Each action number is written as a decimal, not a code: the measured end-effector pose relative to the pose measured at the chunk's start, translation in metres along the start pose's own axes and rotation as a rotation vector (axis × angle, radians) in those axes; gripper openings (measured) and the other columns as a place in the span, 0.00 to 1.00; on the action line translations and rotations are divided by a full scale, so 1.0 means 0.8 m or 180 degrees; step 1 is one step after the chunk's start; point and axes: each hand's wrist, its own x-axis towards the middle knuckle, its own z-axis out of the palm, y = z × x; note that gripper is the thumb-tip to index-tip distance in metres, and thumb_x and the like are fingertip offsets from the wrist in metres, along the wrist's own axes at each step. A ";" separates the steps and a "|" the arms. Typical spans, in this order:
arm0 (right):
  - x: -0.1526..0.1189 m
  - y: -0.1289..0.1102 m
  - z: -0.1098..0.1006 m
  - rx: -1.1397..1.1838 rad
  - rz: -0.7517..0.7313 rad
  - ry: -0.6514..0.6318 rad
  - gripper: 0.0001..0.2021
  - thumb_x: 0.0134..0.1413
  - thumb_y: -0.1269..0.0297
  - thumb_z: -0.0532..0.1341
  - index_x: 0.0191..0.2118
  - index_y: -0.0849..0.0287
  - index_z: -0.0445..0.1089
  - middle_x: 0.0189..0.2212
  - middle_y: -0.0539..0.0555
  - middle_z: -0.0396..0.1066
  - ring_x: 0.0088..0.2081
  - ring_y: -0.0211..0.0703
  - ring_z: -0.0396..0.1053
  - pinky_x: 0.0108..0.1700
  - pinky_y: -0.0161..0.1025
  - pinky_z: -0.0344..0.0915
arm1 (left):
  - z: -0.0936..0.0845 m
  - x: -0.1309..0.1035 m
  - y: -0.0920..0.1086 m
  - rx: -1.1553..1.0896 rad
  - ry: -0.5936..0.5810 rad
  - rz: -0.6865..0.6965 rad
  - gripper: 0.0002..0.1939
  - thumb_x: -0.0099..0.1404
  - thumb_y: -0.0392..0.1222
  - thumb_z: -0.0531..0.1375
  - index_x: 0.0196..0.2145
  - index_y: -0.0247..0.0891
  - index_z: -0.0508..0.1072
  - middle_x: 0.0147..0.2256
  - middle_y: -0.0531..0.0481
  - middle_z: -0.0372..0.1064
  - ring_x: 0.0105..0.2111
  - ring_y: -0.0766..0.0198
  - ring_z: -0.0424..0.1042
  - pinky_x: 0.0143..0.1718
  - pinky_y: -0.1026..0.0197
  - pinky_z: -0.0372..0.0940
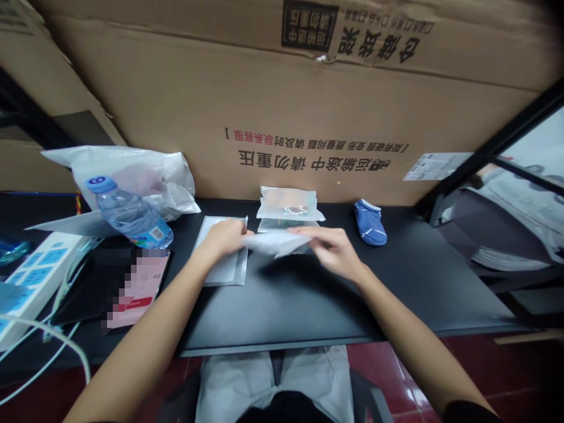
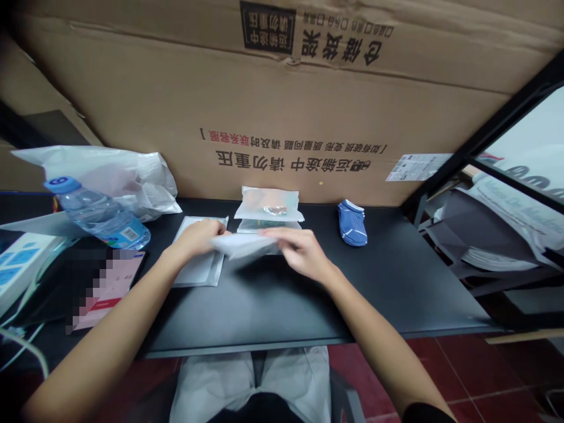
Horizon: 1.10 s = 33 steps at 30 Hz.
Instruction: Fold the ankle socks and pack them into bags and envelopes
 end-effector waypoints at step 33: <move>-0.004 0.028 0.059 0.1207 0.1504 -0.0768 0.24 0.68 0.43 0.60 0.33 0.60 0.76 0.29 0.52 0.76 0.27 0.39 0.70 0.35 0.36 0.66 | 0.017 -0.022 0.059 -0.2937 -0.1633 0.1566 0.15 0.71 0.47 0.59 0.30 0.35 0.75 0.24 0.50 0.74 0.24 0.67 0.72 0.30 0.65 0.67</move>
